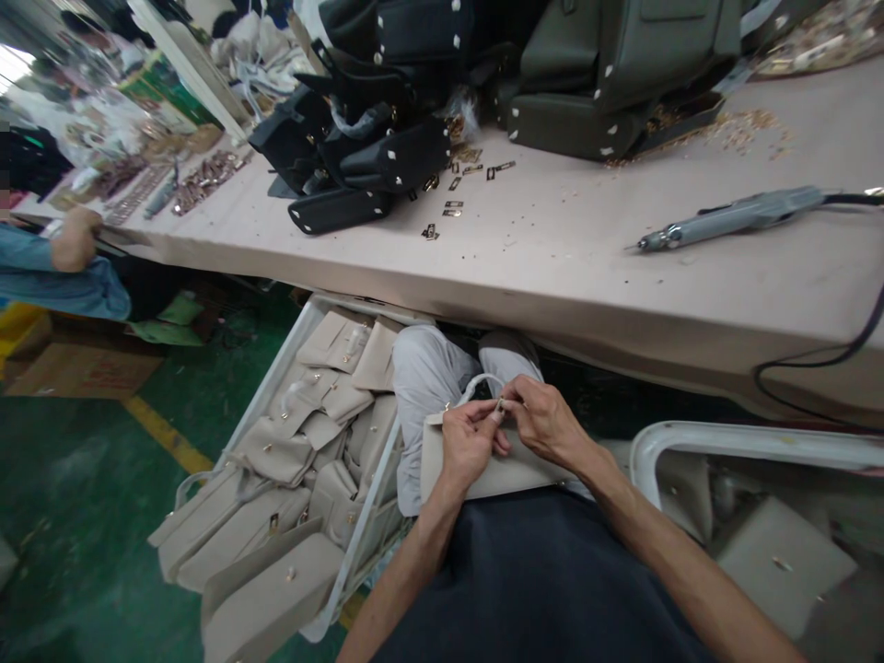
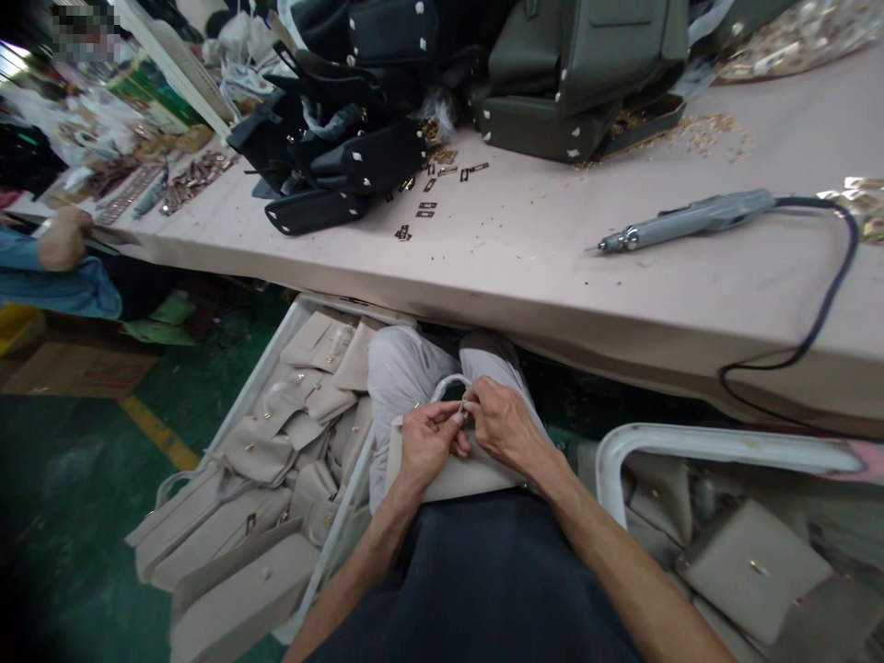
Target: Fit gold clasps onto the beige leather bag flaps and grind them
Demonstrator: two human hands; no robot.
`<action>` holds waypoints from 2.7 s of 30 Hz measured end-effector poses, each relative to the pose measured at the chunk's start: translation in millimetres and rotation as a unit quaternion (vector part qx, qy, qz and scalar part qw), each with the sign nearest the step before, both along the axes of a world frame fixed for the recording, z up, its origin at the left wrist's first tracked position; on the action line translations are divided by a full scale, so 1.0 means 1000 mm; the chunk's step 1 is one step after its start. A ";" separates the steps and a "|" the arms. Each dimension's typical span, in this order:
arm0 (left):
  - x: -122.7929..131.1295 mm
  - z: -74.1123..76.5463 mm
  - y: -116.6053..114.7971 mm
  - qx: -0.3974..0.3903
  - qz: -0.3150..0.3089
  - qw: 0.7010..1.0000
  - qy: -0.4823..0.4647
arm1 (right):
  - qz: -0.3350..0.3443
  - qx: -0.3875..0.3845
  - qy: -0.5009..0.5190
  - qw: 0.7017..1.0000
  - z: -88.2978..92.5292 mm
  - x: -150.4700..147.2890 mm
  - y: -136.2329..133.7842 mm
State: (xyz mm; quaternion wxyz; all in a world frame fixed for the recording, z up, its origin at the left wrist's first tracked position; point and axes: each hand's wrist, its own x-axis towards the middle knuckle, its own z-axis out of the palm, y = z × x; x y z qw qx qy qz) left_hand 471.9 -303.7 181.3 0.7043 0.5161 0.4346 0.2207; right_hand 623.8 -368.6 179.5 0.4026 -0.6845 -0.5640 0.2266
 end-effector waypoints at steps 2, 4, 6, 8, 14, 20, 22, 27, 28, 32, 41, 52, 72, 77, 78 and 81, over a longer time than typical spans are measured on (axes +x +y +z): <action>0.002 0.001 -0.004 0.010 0.029 1.000 -0.007 | -0.016 0.001 0.045 0.999 0.004 -0.002 0.001; 0.004 0.002 -0.007 0.016 0.047 0.999 -0.010 | -0.036 -0.003 0.099 0.994 0.007 -0.003 0.001; 0.005 0.002 -0.008 0.018 0.049 0.999 -0.008 | -0.050 -0.017 0.145 0.988 0.009 -0.003 0.001; 0.005 0.003 -0.008 0.019 0.050 0.999 -0.002 | -0.059 -0.034 0.185 0.980 0.009 -0.002 0.000; 0.006 0.007 -0.008 0.035 0.063 0.997 0.025 | -0.065 -0.039 0.235 0.969 0.006 0.000 -0.003; 0.009 0.010 -0.010 0.057 0.064 0.995 0.051 | -0.086 -0.051 0.253 0.962 -0.001 -0.004 -0.002; 0.011 0.010 -0.011 0.063 0.068 0.994 0.055 | -0.096 -0.056 0.244 0.963 -0.003 -0.005 -0.001; 0.014 0.009 -0.012 0.067 0.089 0.992 0.058 | -0.063 -0.046 0.289 0.954 -0.002 0.001 -0.002; 0.015 0.008 -0.012 0.065 0.090 0.992 0.058 | -0.055 -0.047 0.306 0.949 -0.002 0.002 -0.003; 0.016 0.005 -0.012 0.065 0.091 0.993 0.049 | -0.057 -0.047 0.320 0.945 -0.005 0.004 -0.003; 0.017 -0.006 -0.014 0.123 0.110 0.982 0.091 | -0.103 -0.044 0.311 0.944 -0.021 -0.005 -0.004; 0.019 -0.003 -0.008 0.074 0.109 0.990 0.056 | -0.068 -0.043 0.459 0.885 -0.024 0.003 0.000; 0.009 -0.011 -0.002 0.025 0.021 0.999 0.032 | -0.102 -0.042 0.420 0.901 -0.031 0.003 0.004; 0.007 -0.015 0.001 0.048 0.000 0.999 0.024 | -0.102 -0.026 0.366 0.925 -0.033 0.005 0.008; 0.007 -0.014 0.002 0.049 0.000 0.999 0.019 | -0.100 -0.021 0.352 0.930 -0.031 0.005 0.009; 0.009 -0.012 0.004 0.037 0.004 0.999 0.009 | -0.090 -0.002 0.290 0.953 -0.022 0.004 0.009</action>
